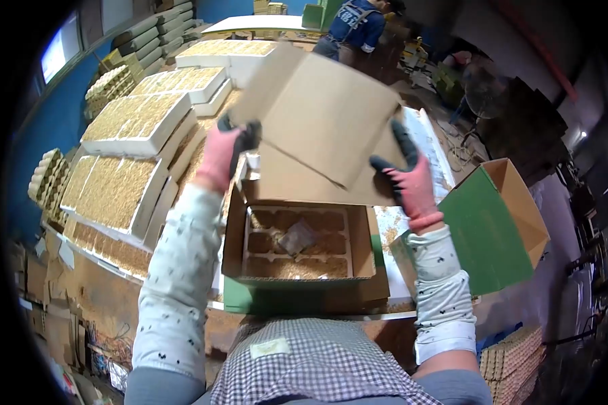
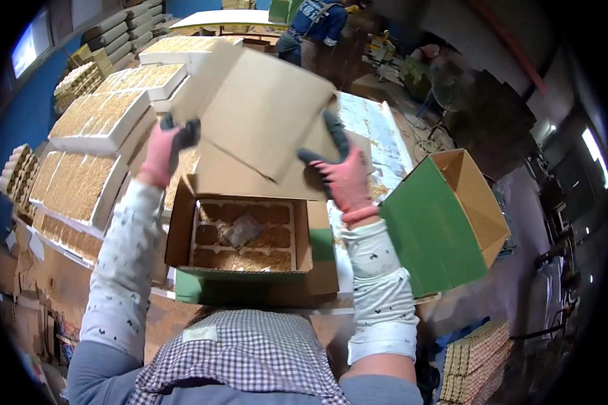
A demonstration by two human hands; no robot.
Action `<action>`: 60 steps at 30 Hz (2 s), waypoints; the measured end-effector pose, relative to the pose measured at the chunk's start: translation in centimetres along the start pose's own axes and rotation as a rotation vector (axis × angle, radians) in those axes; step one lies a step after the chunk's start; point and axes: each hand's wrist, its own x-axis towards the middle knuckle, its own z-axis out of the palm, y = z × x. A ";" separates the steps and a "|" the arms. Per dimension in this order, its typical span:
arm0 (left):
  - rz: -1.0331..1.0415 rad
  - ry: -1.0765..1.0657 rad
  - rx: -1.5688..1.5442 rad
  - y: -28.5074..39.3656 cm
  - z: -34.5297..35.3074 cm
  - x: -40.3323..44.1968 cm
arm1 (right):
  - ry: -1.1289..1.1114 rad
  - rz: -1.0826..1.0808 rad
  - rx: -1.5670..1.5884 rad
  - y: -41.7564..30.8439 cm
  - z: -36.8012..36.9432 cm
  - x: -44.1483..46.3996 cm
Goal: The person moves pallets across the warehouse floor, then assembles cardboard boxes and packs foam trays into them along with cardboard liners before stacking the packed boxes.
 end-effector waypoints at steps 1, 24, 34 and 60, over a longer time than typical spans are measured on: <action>0.024 0.176 -0.003 -0.3 -1.4 2.0 | 0.026 0.015 -0.033 -1.2 -0.4 -0.9; -0.353 -0.228 1.155 -8.2 -6.1 -18.9 | -0.803 0.195 -1.054 11.1 4.9 -7.8; -0.544 -0.343 0.146 -5.5 -1.7 -19.1 | -0.023 0.555 -0.178 5.3 2.8 -21.3; -0.027 -0.394 -0.357 -20.7 37.5 -9.1 | 0.724 -0.006 -1.552 -10.4 -29.5 -14.0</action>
